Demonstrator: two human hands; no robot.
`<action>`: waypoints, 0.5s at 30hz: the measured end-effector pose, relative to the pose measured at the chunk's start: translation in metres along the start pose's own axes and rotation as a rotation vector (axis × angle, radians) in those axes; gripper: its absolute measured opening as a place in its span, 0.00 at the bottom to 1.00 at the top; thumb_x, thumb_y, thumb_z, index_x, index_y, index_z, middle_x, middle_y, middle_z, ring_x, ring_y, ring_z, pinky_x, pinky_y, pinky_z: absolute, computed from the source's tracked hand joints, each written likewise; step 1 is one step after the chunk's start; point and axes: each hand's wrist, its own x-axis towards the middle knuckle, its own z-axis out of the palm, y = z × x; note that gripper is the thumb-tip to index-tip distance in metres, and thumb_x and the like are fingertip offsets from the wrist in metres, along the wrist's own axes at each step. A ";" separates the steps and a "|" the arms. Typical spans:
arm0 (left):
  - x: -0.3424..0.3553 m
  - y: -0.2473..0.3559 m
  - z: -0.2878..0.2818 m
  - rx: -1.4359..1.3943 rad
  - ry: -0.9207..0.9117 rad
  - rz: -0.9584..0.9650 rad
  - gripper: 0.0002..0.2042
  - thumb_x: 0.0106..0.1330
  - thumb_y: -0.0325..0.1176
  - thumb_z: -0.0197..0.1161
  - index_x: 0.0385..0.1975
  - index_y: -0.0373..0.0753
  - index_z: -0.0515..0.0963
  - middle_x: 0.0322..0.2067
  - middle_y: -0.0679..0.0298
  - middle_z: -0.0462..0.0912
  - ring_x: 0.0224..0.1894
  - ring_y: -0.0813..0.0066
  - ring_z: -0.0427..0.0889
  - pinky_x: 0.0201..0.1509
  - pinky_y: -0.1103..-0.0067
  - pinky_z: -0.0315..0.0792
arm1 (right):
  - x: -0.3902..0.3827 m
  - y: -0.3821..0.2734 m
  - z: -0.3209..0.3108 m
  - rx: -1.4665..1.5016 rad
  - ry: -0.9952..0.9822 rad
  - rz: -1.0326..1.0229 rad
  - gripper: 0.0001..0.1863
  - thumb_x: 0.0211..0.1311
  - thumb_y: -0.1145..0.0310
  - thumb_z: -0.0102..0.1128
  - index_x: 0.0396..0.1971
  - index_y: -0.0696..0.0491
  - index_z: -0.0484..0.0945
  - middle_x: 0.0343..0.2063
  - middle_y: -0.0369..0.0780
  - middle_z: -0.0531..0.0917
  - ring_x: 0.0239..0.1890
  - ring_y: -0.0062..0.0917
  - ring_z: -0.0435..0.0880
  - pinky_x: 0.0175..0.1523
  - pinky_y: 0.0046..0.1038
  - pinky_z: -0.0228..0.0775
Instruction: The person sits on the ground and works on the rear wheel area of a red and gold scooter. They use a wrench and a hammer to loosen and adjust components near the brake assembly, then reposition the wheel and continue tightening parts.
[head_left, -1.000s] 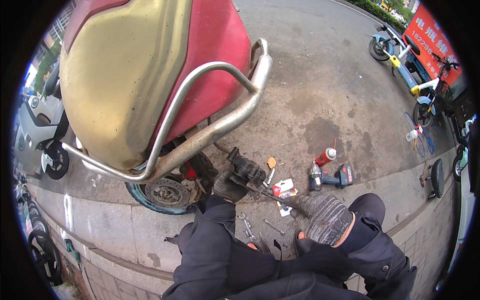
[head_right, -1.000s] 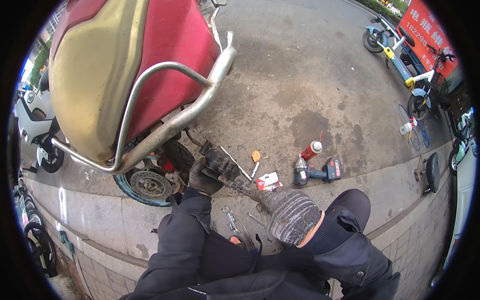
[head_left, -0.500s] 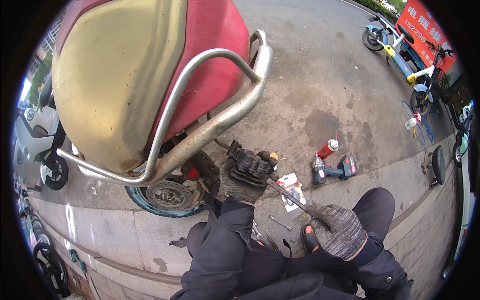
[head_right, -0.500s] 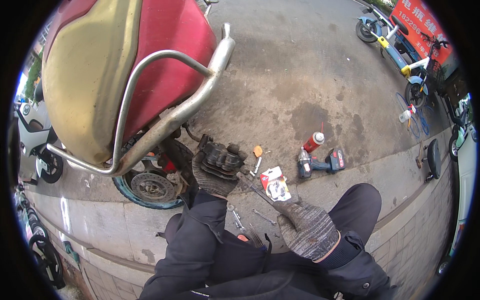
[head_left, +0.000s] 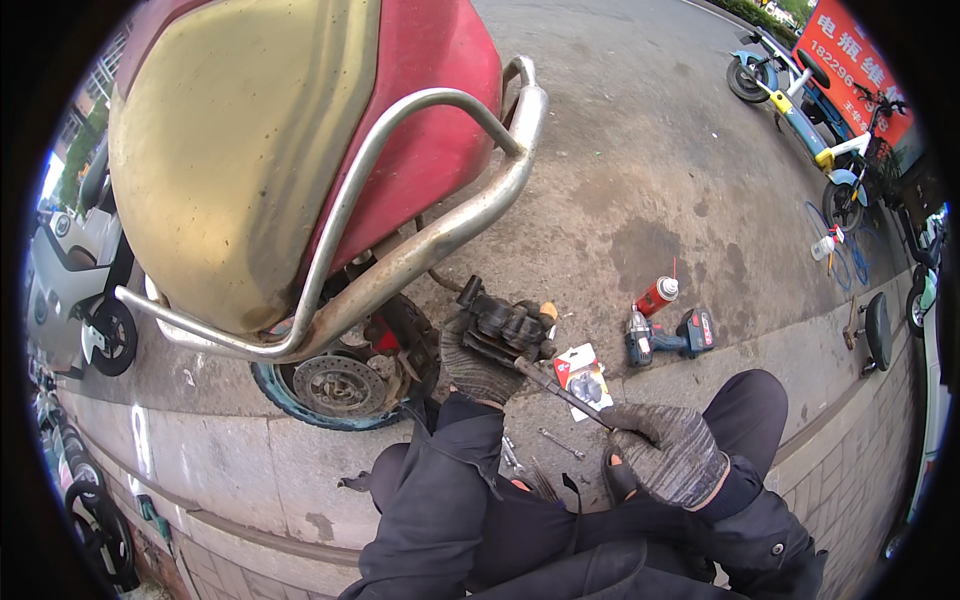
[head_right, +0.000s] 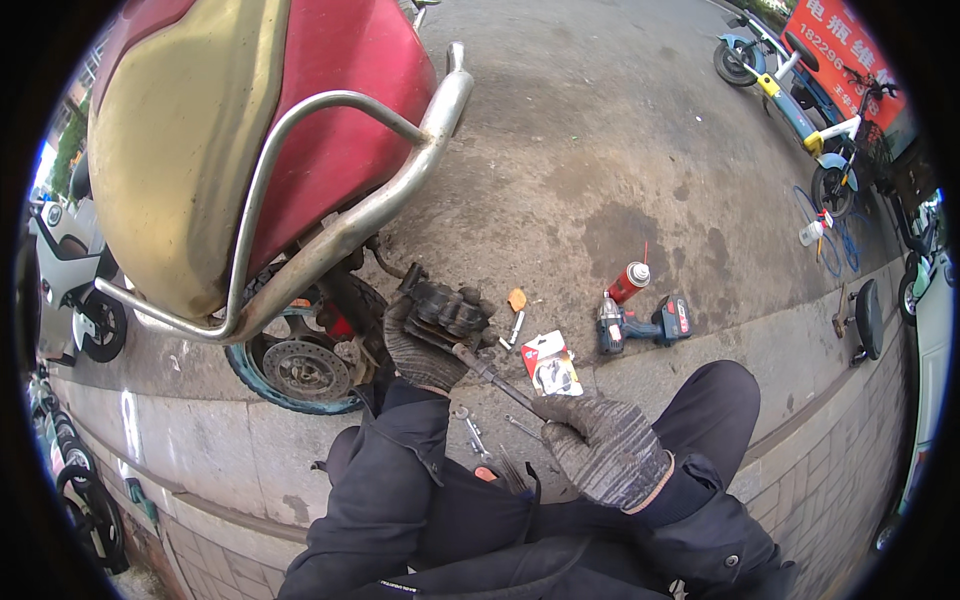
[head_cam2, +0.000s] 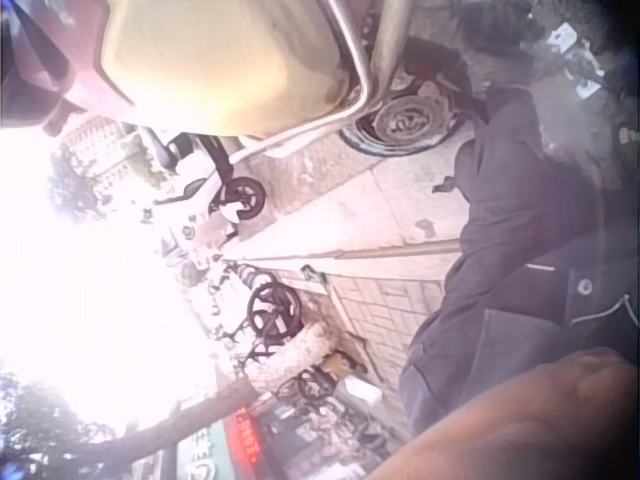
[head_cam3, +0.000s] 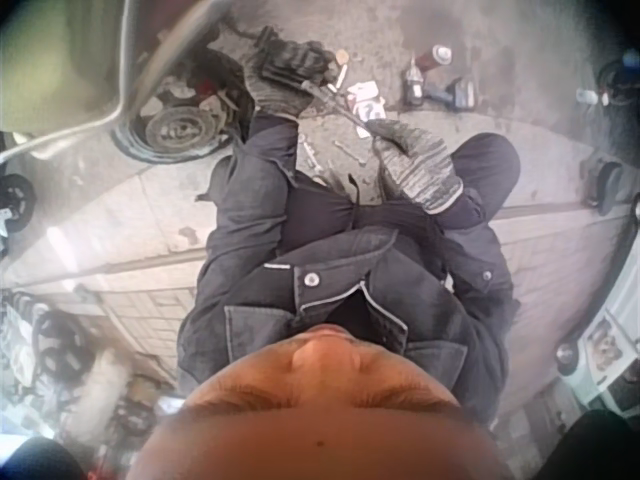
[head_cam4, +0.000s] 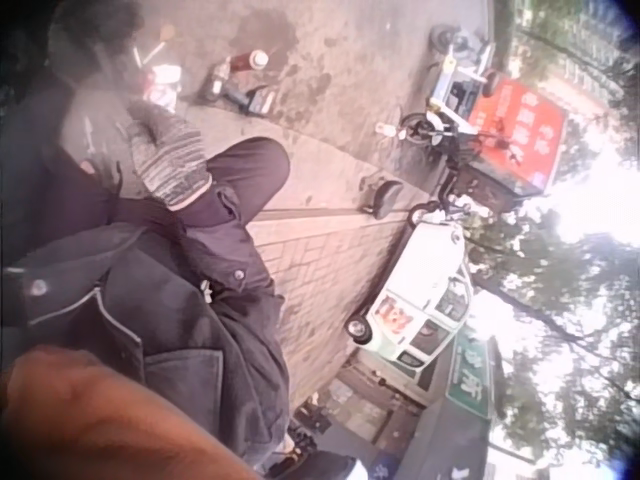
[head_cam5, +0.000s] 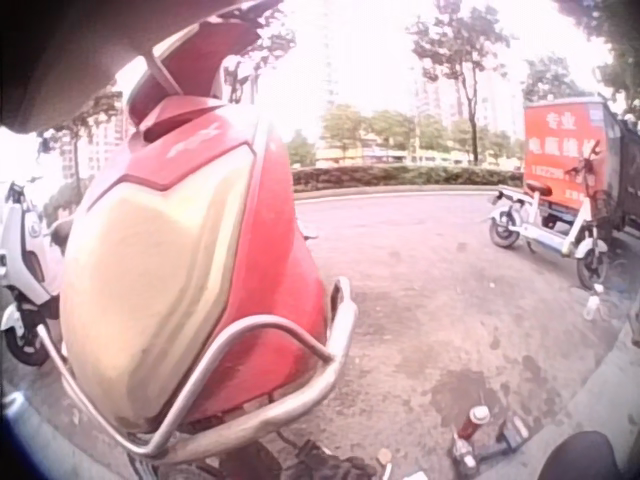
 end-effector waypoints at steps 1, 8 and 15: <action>0.000 0.000 0.002 0.014 0.005 -0.006 0.25 0.60 0.55 0.52 0.40 0.37 0.77 0.47 0.45 0.76 0.50 0.42 0.75 0.45 0.44 0.74 | 0.002 0.000 -0.004 0.060 -0.025 0.065 0.15 0.59 0.70 0.60 0.46 0.55 0.81 0.36 0.48 0.84 0.37 0.35 0.85 0.43 0.31 0.76; 0.004 -0.001 0.022 0.063 0.076 -0.023 0.20 0.57 0.56 0.56 0.26 0.41 0.71 0.33 0.55 0.75 0.43 0.49 0.75 0.42 0.49 0.74 | 0.021 0.000 -0.029 0.418 -0.151 0.255 0.16 0.59 0.74 0.59 0.47 0.60 0.80 0.33 0.40 0.86 0.31 0.17 0.82 0.34 0.18 0.72; 0.001 0.000 0.032 0.136 0.151 -0.003 0.19 0.56 0.52 0.58 0.20 0.45 0.62 0.22 0.63 0.63 0.30 0.63 0.66 0.41 0.59 0.70 | 0.041 -0.004 -0.041 0.314 -0.257 0.289 0.18 0.56 0.73 0.60 0.47 0.59 0.81 0.28 0.38 0.86 0.25 0.13 0.80 0.30 0.17 0.71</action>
